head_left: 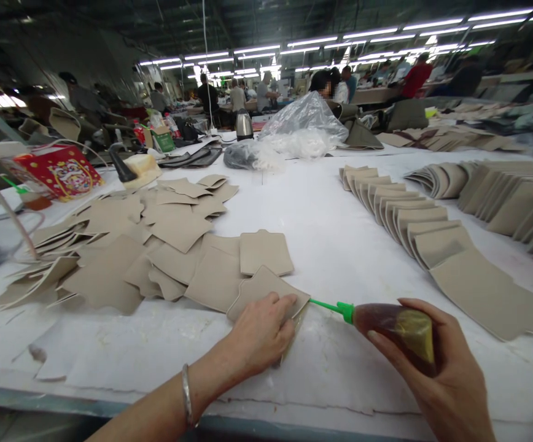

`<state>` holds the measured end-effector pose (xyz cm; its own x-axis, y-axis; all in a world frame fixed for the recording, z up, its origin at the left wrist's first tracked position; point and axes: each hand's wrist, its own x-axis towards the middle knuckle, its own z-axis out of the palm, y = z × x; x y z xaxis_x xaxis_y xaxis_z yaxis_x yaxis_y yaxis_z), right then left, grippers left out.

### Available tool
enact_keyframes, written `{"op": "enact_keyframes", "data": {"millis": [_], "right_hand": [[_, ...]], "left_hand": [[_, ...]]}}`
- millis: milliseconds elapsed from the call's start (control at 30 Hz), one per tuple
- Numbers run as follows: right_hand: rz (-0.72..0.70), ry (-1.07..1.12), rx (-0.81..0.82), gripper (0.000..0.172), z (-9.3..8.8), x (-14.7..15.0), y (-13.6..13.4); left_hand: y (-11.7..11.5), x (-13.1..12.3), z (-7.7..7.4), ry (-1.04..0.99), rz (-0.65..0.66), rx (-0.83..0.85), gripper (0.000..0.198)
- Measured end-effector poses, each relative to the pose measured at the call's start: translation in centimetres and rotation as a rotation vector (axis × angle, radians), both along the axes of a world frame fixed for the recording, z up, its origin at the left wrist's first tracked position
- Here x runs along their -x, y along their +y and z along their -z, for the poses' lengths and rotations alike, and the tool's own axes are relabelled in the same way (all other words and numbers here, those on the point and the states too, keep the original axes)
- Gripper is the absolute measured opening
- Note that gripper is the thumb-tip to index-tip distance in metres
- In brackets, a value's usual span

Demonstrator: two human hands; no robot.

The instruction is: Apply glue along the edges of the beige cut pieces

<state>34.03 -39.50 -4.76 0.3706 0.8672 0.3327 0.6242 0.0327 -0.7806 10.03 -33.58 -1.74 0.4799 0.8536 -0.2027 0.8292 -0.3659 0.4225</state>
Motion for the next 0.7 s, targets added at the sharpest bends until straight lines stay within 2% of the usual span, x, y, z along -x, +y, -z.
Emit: {"op": "enact_keyframes", "data": {"millis": [100, 333, 700], "right_hand": [[-0.004, 0.031, 0.063, 0.051, -0.2, 0.6, -0.7], [-0.116, 0.223, 0.238, 0.048, -1.0, 2.3, -2.8], [-0.138, 0.386, 0.304, 0.049, -0.8, 2.9, -3.3]], "left_hand": [[0.0, 0.0, -0.1, -0.006, -0.004, -0.002, 0.045], [-0.1, 0.0, -0.2, -0.024, -0.025, 0.022, 0.044], [-0.2, 0.1, 0.0, -0.048, -0.049, 0.012, 0.047]]}}
